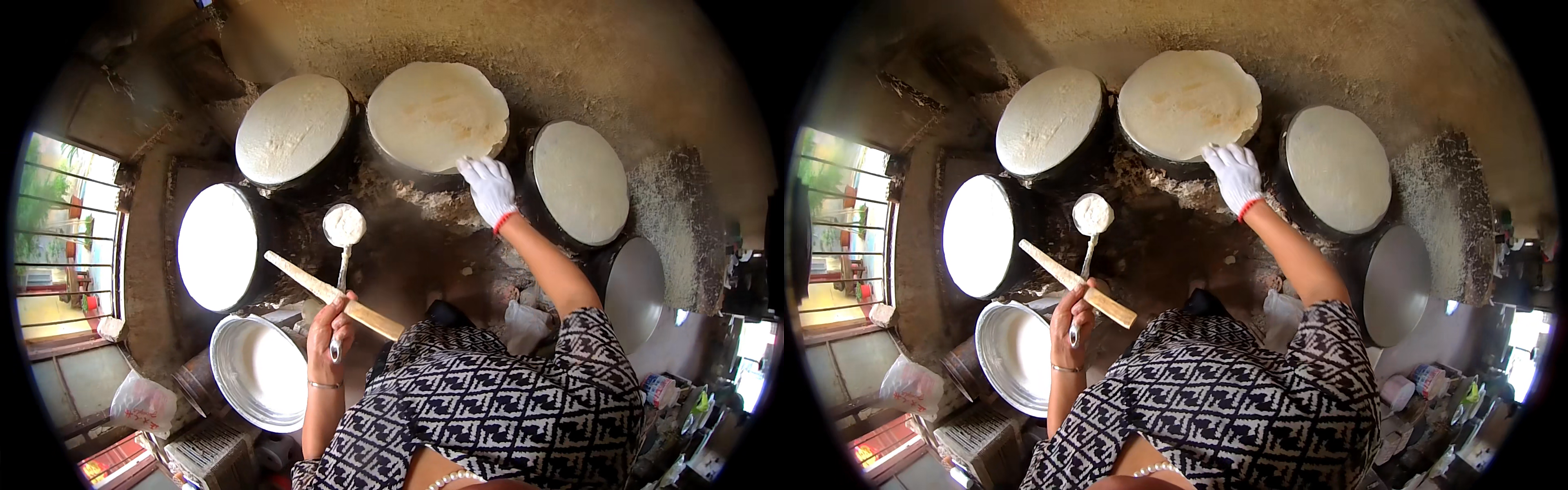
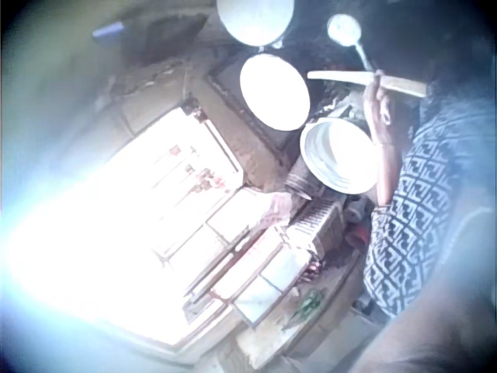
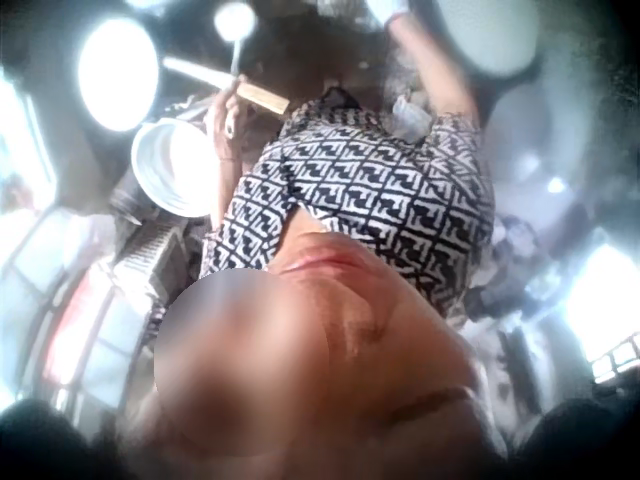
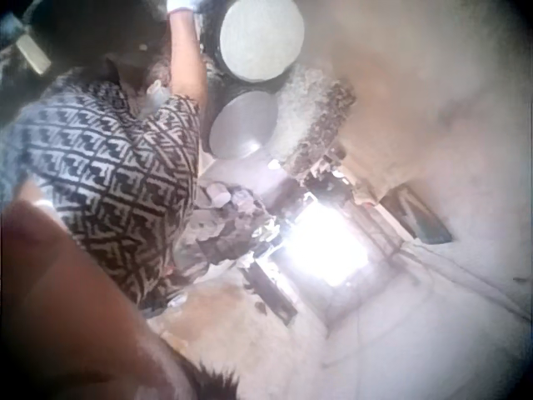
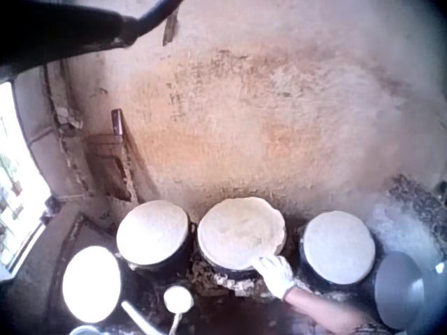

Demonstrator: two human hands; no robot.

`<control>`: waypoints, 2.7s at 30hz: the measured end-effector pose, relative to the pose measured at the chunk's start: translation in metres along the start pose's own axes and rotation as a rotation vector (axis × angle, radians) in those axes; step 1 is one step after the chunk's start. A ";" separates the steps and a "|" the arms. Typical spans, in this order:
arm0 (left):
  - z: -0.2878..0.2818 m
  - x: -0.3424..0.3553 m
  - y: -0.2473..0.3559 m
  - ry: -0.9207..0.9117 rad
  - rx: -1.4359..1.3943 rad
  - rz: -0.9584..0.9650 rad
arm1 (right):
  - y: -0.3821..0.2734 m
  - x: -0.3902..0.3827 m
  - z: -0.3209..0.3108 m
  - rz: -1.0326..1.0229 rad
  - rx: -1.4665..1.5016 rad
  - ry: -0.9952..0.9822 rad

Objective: The person pours white batter onto circular hot plates using a ladle and spreads it into thin sheets with a wooden stick. They then peel the cooked sheets off the plates by hand and place them onto a stack.

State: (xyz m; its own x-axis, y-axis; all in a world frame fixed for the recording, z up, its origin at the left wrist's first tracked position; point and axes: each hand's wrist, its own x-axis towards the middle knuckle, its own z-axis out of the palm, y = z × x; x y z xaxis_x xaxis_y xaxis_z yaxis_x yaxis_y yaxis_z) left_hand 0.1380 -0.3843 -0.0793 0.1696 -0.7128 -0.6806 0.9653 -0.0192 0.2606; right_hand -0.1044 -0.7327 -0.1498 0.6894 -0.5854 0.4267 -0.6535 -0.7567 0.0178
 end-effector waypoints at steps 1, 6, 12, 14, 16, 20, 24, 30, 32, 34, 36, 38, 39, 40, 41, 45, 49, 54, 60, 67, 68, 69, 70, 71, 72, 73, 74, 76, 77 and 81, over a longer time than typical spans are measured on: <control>0.010 -0.005 -0.004 0.002 0.016 -0.011 | 0.006 0.011 0.016 -0.020 -0.068 -0.011; 0.032 -0.018 -0.015 0.059 0.153 -0.009 | -0.018 0.080 0.052 -0.125 -0.108 -0.228; 0.034 -0.022 -0.021 0.034 0.205 -0.013 | 0.000 0.136 0.026 0.004 -0.029 -0.184; 0.032 -0.025 -0.019 0.035 0.209 0.000 | 0.020 0.139 -0.031 0.164 0.231 0.149; 0.021 -0.029 -0.013 0.002 0.201 -0.013 | 0.035 0.120 -0.110 0.469 0.416 0.345; 0.028 -0.031 0.000 -0.047 0.292 -0.058 | 0.094 0.011 -0.183 0.751 1.127 0.620; 0.032 -0.038 0.011 -0.164 0.446 -0.127 | 0.067 -0.157 -0.230 1.031 1.437 0.889; -0.005 -0.003 0.053 -0.356 0.482 -0.416 | -0.093 -0.396 -0.338 1.615 0.789 1.055; -0.009 0.011 0.063 -0.387 0.415 -0.597 | -0.147 -0.425 -0.418 1.607 0.475 1.110; -0.008 0.021 0.067 -0.407 0.348 -0.795 | -0.207 -0.415 -0.492 1.606 0.120 1.043; -0.007 0.021 0.087 -0.309 0.326 -0.816 | -0.223 -0.379 -0.518 1.598 -0.142 0.848; -0.005 0.020 0.093 -0.286 0.277 -0.882 | -0.226 -0.341 -0.518 1.363 -0.612 0.417; -0.001 0.016 0.097 -0.304 0.247 -0.934 | -0.221 -0.342 -0.512 1.364 -0.695 0.294; 0.003 0.013 0.097 -0.320 0.213 -0.986 | -0.220 -0.345 -0.502 1.361 -0.775 0.166; 0.010 0.006 0.099 -0.285 0.218 -0.981 | -0.229 -0.304 -0.482 1.454 -0.748 0.104; 0.030 -0.030 0.095 -0.330 0.279 -0.907 | -0.219 -0.313 -0.461 1.547 -0.536 0.290; 0.033 -0.079 0.062 -0.368 0.425 -0.690 | -0.190 -0.409 -0.458 1.619 0.258 1.067; 0.042 -0.120 0.012 -0.294 0.528 -0.503 | -0.172 -0.585 -0.359 1.783 0.593 1.351; 0.034 -0.119 0.012 -0.291 0.268 -0.521 | -0.147 -0.670 -0.232 1.937 0.814 1.463; 0.029 -0.185 0.033 -0.316 -0.028 -0.337 | -0.122 -0.753 -0.221 2.022 0.540 0.533; 0.028 -0.194 0.040 -0.265 -0.046 -0.286 | -0.123 -0.744 -0.226 2.049 0.291 0.282; 0.028 -0.204 0.045 -0.203 -0.058 -0.231 | -0.126 -0.735 -0.235 2.082 -0.080 -0.034; 0.019 -0.214 0.058 -0.244 -0.105 -0.221 | -0.129 -0.718 -0.243 2.071 -0.458 -0.277; 0.007 -0.220 0.072 -0.297 -0.153 -0.226 | -0.132 -0.694 -0.254 1.987 -0.737 -0.350; -0.007 -0.228 0.071 -0.280 -0.178 -0.144 | -0.118 -0.662 -0.257 1.771 -0.831 -0.294; -0.020 -0.238 0.081 -0.265 -0.194 -0.112 | -0.125 -0.630 -0.267 1.564 -0.823 -0.197; -0.039 -0.247 0.092 -0.272 -0.211 -0.069 | -0.128 -0.594 -0.280 1.345 -0.817 -0.126; -0.066 -0.264 0.109 -0.225 -0.237 0.033 | -0.140 -0.507 -0.269 1.152 -0.656 -0.158; -0.080 -0.275 0.119 -0.175 -0.250 0.093 | -0.152 -0.462 -0.256 1.053 -0.576 -0.174; -0.156 -0.286 0.163 -0.011 -0.240 0.204 | -0.236 -0.283 -0.143 0.440 -0.004 0.051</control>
State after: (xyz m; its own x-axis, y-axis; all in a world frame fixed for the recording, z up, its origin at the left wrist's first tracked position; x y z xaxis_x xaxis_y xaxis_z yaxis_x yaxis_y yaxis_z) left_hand 0.2781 -0.0744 0.0510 0.3640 -0.6924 -0.6229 0.9310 0.2903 0.2213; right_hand -0.1902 -0.3471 -0.1449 0.3294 -0.8363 0.4383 -0.8824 -0.4379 -0.1723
